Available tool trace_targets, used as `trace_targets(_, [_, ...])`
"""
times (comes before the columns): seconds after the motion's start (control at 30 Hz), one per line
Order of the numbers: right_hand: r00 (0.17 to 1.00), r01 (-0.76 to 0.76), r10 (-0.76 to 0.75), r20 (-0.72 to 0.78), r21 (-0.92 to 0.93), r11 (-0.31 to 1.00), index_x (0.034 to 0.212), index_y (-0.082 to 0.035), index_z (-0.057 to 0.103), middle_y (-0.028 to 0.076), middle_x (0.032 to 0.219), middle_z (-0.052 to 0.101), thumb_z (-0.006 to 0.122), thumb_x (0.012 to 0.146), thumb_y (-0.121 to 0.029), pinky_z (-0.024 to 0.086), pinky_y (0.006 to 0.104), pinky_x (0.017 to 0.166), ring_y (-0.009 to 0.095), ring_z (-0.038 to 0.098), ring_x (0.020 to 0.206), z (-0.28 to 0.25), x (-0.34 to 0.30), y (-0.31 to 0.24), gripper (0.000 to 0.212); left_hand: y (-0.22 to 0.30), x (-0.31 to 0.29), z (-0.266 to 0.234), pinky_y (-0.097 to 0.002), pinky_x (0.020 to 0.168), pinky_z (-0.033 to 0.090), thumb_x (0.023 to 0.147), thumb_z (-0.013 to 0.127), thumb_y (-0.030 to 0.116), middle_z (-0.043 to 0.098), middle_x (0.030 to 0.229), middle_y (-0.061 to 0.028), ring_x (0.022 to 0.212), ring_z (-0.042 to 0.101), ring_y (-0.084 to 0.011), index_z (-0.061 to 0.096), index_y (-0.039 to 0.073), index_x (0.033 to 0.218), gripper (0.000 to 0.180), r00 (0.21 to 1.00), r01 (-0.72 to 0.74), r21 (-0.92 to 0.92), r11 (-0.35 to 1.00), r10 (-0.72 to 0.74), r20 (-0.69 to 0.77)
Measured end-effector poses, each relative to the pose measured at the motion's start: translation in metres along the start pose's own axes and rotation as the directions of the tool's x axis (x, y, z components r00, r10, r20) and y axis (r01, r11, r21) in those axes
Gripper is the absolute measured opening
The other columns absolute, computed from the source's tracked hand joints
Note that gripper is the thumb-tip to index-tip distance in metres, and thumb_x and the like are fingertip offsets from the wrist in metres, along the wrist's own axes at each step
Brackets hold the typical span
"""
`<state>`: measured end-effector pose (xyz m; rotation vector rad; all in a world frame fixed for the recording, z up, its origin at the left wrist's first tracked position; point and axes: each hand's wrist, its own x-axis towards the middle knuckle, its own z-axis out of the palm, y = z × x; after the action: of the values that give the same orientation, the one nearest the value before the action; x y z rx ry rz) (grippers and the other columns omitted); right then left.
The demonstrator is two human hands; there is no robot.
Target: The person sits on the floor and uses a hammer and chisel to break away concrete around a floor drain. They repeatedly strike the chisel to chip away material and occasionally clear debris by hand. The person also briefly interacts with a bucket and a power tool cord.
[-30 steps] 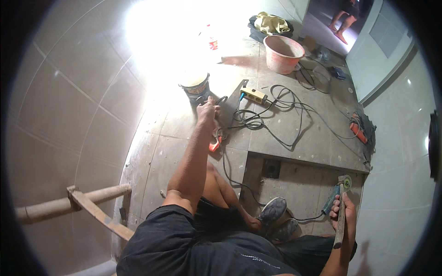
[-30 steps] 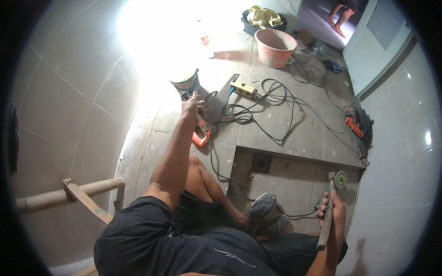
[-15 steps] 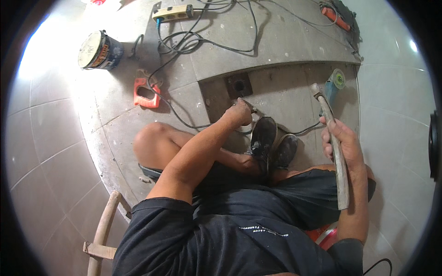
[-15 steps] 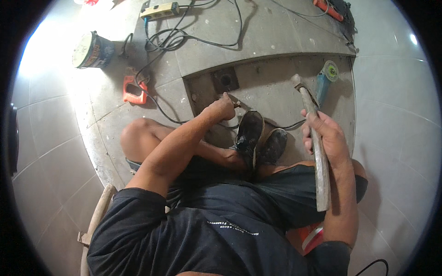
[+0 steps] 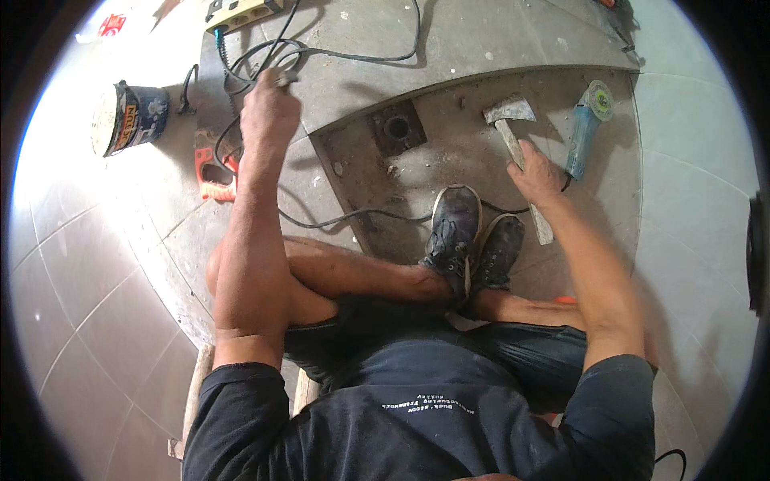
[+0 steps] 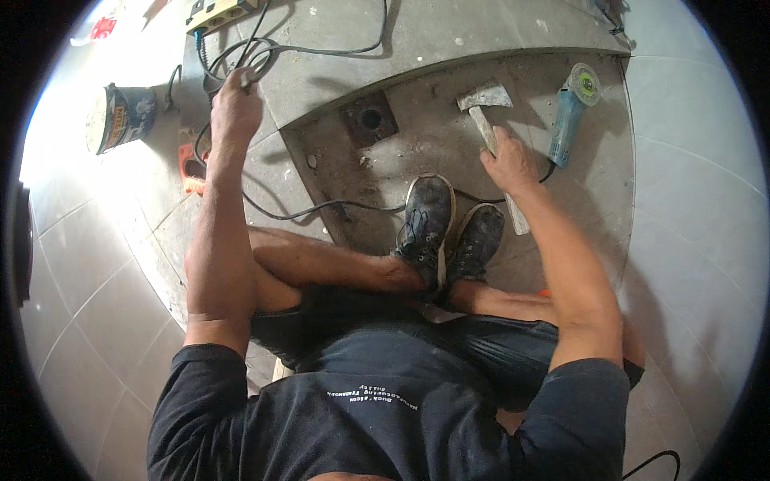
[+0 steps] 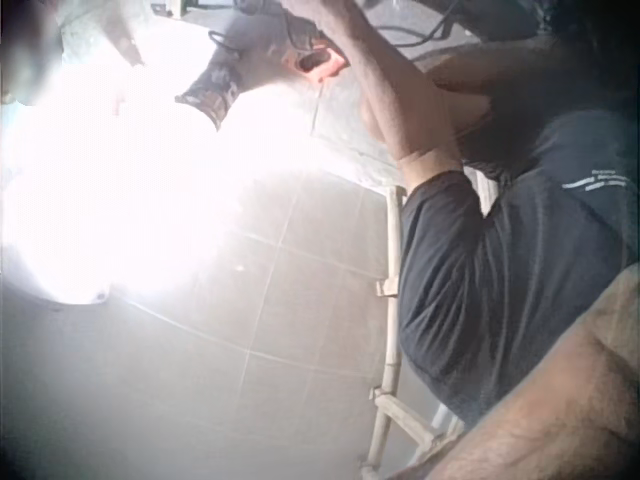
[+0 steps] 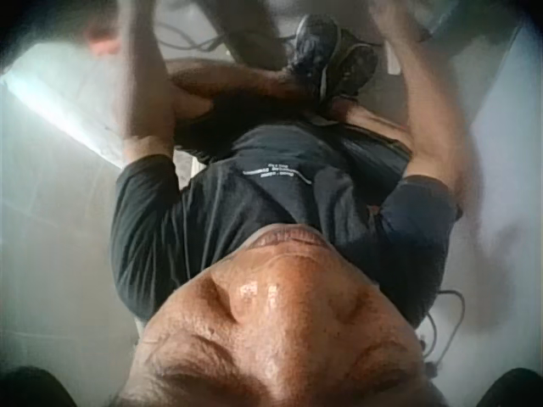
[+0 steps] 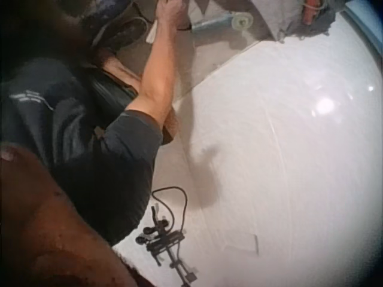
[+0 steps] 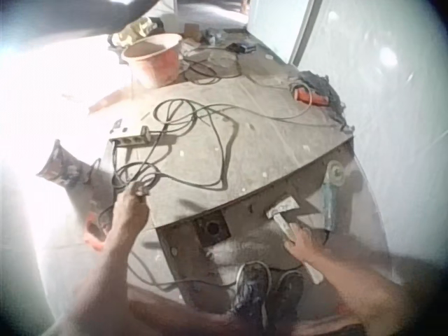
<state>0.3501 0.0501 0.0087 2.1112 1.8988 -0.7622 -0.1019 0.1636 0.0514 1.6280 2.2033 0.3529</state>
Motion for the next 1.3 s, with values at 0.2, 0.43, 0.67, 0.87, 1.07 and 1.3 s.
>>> trace_targets(0.2, [0.967, 0.020, -0.022, -0.255, -0.008, 1.000, 0.142, -0.003, 0.052, 0.025, 0.130, 0.057, 0.064, 0.096, -0.021, 0.049, 0.0519, 0.101, 0.043, 0.058, 0.121, 0.060, -0.001, 0.029, 0.051, -0.023, 0.026, 0.023, -0.0512, 0.102, 0.049, 0.094, 0.062, 0.019, 0.067, 0.128, -0.0290, 0.122, 0.063, -0.0446, 0.048, 0.008, 0.148, 0.056, 0.993, 0.097, -0.001, 0.995, -0.097, 0.073])
trace_targets(0.43, [0.813, 0.455, -0.409, -0.414, 0.013, 0.891, 0.137, 0.000, 0.057, 0.018, 0.130, 0.054, 0.064, 0.091, -0.006, 0.048, 0.0456, 0.105, 0.037, 0.056, 0.119, 0.050, 0.021, -0.089, 0.047, -0.021, 0.033, 0.029, -0.0538, 0.102, 0.050, 0.097, 0.064, 0.027, 0.066, 0.126, -0.0322, 0.121, 0.062, -0.0493, 0.038, 0.009, 0.148, 0.059, 0.990, 0.074, 0.076, 0.994, -0.083, 0.113])
trace_targets(0.67, [0.913, 0.344, -0.299, -0.279, 0.131, 0.930, 0.140, 0.002, 0.051, 0.026, 0.142, 0.046, 0.061, 0.090, -0.006, 0.044, 0.0551, 0.109, 0.049, 0.046, 0.130, 0.114, 0.044, -0.217, 0.052, -0.030, 0.041, 0.032, -0.0549, 0.098, 0.051, 0.097, 0.064, 0.026, 0.068, 0.120, -0.0329, 0.116, 0.065, -0.0506, 0.038, 0.005, 0.145, 0.058, 0.993, 0.042, 0.078, 0.996, -0.051, 0.109])
trace_targets(0.87, [0.900, 0.285, -0.235, -0.367, 0.087, 0.955, 0.138, 0.003, 0.052, 0.029, 0.143, 0.044, 0.061, 0.084, -0.005, 0.041, 0.0569, 0.112, 0.053, 0.043, 0.132, 0.148, 0.066, -0.243, 0.055, -0.023, 0.042, 0.029, -0.0525, 0.103, 0.049, 0.100, 0.063, 0.027, 0.065, 0.128, -0.0326, 0.124, 0.062, -0.0478, 0.036, 0.006, 0.150, 0.061, 0.980, 0.086, 0.094, 0.992, -0.101, 0.173])
trace_targets(1.07, [0.871, 0.371, -0.352, -0.343, -0.013, 0.929, 0.130, 0.006, 0.057, 0.030, 0.139, 0.049, 0.061, 0.081, -0.005, 0.044, 0.0542, 0.109, 0.050, 0.047, 0.130, 0.144, 0.052, -0.242, 0.050, -0.033, 0.039, 0.030, -0.0537, 0.101, 0.051, 0.100, 0.063, 0.026, 0.065, 0.125, -0.0341, 0.119, 0.064, -0.0487, 0.036, 0.004, 0.149, 0.060, 0.982, 0.062, 0.061, 0.996, -0.072, 0.177])
trace_targets(1.3, [0.897, 0.366, -0.360, -0.257, -0.025, 0.930, 0.126, 0.011, 0.058, 0.030, 0.139, 0.050, 0.058, 0.084, -0.005, 0.044, 0.0525, 0.108, 0.046, 0.049, 0.129, 0.142, 0.014, -0.242, 0.045, -0.030, 0.040, 0.028, -0.0546, 0.101, 0.051, 0.099, 0.063, 0.025, 0.066, 0.122, -0.0359, 0.118, 0.064, -0.0501, 0.036, 0.002, 0.147, 0.059, 0.984, 0.044, 0.031, 0.999, -0.049, 0.172])
